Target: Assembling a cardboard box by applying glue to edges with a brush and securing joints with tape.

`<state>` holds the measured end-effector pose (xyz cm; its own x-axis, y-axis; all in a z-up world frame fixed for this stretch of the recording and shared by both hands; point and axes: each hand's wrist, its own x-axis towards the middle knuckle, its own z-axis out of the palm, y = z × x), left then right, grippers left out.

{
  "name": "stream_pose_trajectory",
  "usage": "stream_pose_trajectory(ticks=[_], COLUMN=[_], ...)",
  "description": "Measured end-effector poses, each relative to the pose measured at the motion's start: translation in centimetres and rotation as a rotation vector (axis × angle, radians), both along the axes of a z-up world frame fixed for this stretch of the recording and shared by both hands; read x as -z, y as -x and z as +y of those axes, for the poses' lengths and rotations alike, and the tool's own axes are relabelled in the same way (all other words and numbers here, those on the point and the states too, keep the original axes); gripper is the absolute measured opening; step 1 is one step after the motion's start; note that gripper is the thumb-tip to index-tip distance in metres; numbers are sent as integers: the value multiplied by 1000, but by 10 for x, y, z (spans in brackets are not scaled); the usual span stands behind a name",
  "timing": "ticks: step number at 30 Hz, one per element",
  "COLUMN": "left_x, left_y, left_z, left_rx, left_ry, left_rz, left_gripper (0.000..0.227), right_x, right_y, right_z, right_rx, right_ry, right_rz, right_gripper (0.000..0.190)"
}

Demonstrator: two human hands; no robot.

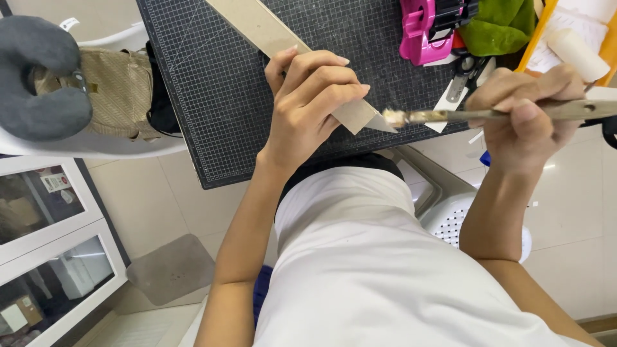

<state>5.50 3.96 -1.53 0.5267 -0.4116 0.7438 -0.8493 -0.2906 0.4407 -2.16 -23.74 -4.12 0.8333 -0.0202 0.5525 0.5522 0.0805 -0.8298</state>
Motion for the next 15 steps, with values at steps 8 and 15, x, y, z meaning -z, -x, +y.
stream_pose_trajectory(ticks=[8,15], left_x=[-1,1], left_y=[-1,-2], left_z=[-1,-1], left_rx=[4,6], left_ry=[4,9], left_rz=[5,4], left_gripper=[9,7], right_x=[-2,-9], right_y=[1,3], right_z=[-1,-6], right_rx=[14,-59], right_ry=[-14,-47], right_rz=[0,11], right_gripper=[24,17])
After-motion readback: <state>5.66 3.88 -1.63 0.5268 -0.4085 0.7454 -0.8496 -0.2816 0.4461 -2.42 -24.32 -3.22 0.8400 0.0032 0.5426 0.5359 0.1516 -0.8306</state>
